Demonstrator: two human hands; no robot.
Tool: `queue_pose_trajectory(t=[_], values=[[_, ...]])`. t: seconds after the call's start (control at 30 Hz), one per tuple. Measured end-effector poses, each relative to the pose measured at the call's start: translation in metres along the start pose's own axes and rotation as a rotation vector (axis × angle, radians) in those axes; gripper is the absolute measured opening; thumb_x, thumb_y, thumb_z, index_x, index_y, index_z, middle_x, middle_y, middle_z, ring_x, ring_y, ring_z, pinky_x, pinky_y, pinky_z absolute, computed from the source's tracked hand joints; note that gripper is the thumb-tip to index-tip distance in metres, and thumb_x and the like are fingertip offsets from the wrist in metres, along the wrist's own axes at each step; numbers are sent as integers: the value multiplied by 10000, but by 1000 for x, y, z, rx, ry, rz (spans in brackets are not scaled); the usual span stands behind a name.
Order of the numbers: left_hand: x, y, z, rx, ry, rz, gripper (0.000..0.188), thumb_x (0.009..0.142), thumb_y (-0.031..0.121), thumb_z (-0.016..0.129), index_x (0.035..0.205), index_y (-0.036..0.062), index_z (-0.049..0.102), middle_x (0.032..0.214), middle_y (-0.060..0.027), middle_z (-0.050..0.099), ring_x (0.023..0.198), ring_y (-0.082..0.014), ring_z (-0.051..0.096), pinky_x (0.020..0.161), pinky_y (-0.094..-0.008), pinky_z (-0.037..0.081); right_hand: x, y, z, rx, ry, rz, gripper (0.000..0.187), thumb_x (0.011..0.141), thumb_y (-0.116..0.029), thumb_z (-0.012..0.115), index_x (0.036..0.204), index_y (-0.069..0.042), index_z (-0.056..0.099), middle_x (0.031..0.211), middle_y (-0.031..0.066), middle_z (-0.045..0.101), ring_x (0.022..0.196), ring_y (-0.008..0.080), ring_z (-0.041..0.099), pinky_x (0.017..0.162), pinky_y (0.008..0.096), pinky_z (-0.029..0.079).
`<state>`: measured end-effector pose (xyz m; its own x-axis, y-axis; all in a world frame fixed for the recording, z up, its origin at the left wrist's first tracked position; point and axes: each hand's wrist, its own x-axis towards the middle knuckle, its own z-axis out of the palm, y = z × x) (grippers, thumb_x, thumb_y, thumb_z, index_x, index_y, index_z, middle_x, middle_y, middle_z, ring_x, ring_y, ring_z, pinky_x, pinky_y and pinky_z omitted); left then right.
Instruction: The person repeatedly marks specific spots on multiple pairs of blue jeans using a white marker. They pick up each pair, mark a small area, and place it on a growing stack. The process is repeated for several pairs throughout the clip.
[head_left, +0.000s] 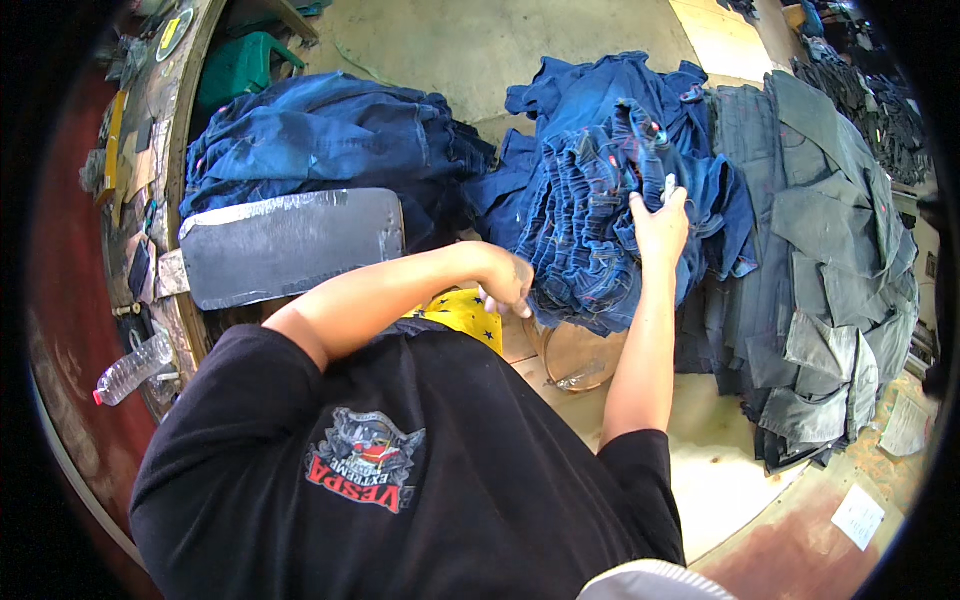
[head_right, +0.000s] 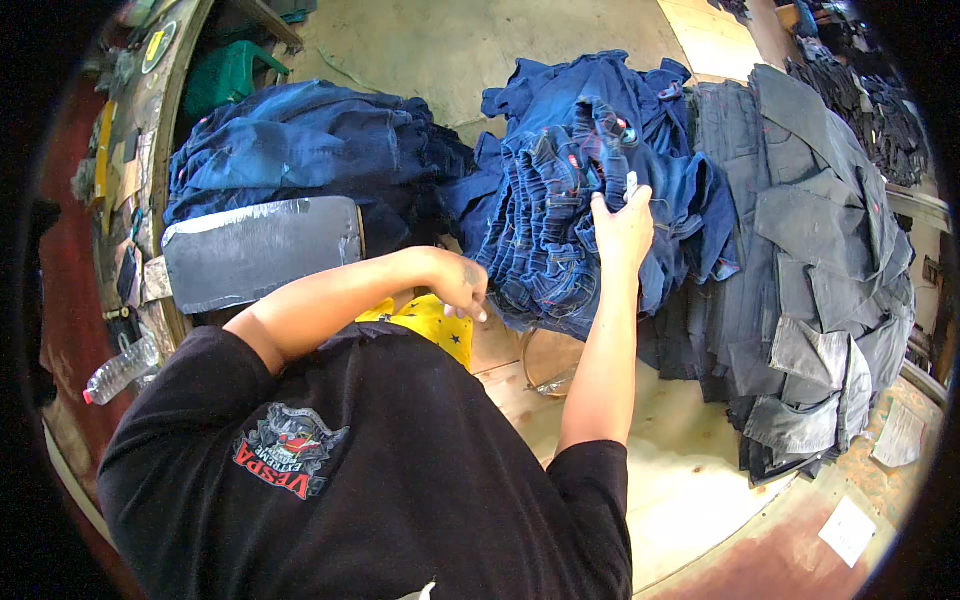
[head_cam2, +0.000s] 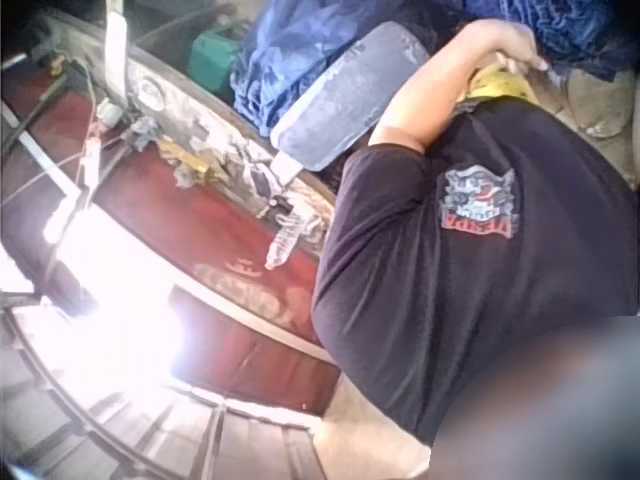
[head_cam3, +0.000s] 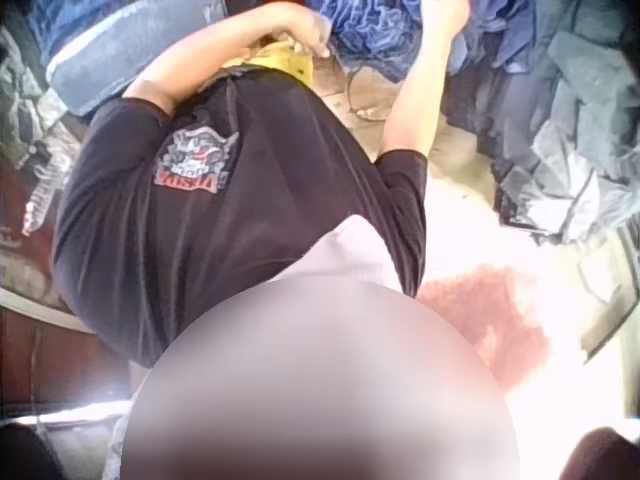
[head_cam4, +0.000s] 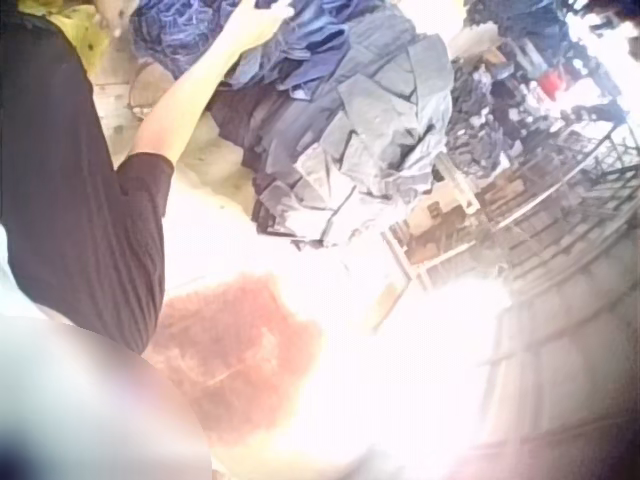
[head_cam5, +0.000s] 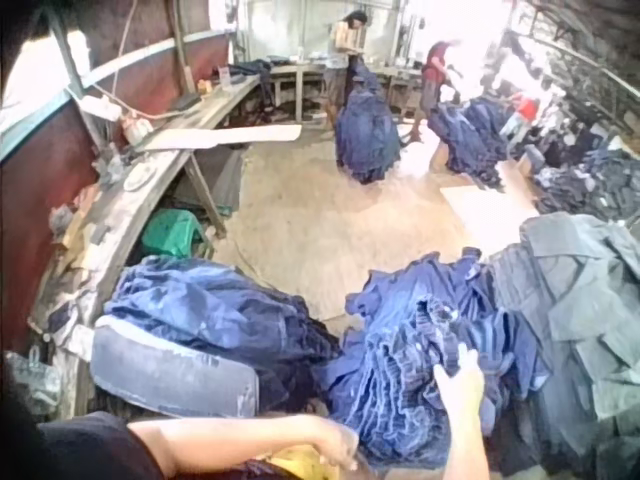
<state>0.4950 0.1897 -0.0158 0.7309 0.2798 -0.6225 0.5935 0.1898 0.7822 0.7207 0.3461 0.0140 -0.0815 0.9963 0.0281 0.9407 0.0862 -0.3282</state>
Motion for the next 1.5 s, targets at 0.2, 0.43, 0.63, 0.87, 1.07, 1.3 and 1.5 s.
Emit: queue_pose_trajectory(t=[0.2, 0.43, 0.63, 0.87, 1.07, 1.3, 1.5], values=[[-52, 72, -18, -350, 1085, 718, 610, 858, 328, 918, 1300, -17, 677, 1079, -202, 771, 1010, -298, 755, 911, -431, 606, -72, -70, -112, 240, 127, -70, 442, 911, -288, 828, 1084, 14, 556, 972, 261, 687, 944, 506, 686, 873, 541, 526], [-58, 82, 5, 254, 915, 453, 425, 829, 373, 825, 781, -40, 736, 806, -286, 728, 818, -479, 722, 811, -539, 593, -55, -139, -108, -145, -214, -171, 490, 789, -226, 838, 1127, -2, 562, 1092, 246, 747, 1113, 462, 710, 946, 551, 538], [-102, -49, 75, -948, 411, 269, 824, 1086, 532, 607, 1605, -86, 440, 1626, -187, 535, 1469, -285, 530, 1242, -385, 395, -50, -250, 21, -118, -320, -568, 327, 805, -72, 771, 1099, -1, 645, 988, 260, 775, 974, 472, 757, 862, 557, 599], [-281, -162, 146, -731, 757, -153, 748, 1131, 617, 485, 1460, -33, 654, 1492, -196, 662, 1365, -283, 622, 1183, -381, 454, -167, -437, 124, 293, -380, -732, 280, 825, -76, 739, 1063, -15, 607, 975, 247, 745, 937, 489, 732, 851, 566, 584], [-454, -290, 222, -1034, 733, 112, 561, 1136, 456, 566, 1423, -12, 681, 1312, -166, 766, 1202, -256, 732, 995, -405, 597, -212, -488, 127, 860, -391, -621, 395, 1058, -387, 707, 1032, 7, 705, 846, 241, 743, 762, 370, 749, 724, 450, 572], [-404, -268, 170, -592, 749, -180, 603, 1028, 548, 708, 1206, -25, 762, 1117, -195, 806, 973, -287, 802, 864, -414, 625, -182, -324, 172, 83, -188, -74, 601, 948, -518, 796, 1046, 62, 673, 1121, 301, 746, 1053, 471, 721, 931, 516, 559], [-301, -191, 169, -56, 1461, 97, 377, 1026, 383, 702, 999, 10, 750, 924, -233, 754, 869, -399, 744, 840, -498, 589, -142, -361, 192, 213, -45, -232, 543, 849, -365, 921, 1094, 64, 694, 1054, 268, 769, 990, 429, 754, 869, 483, 578]])
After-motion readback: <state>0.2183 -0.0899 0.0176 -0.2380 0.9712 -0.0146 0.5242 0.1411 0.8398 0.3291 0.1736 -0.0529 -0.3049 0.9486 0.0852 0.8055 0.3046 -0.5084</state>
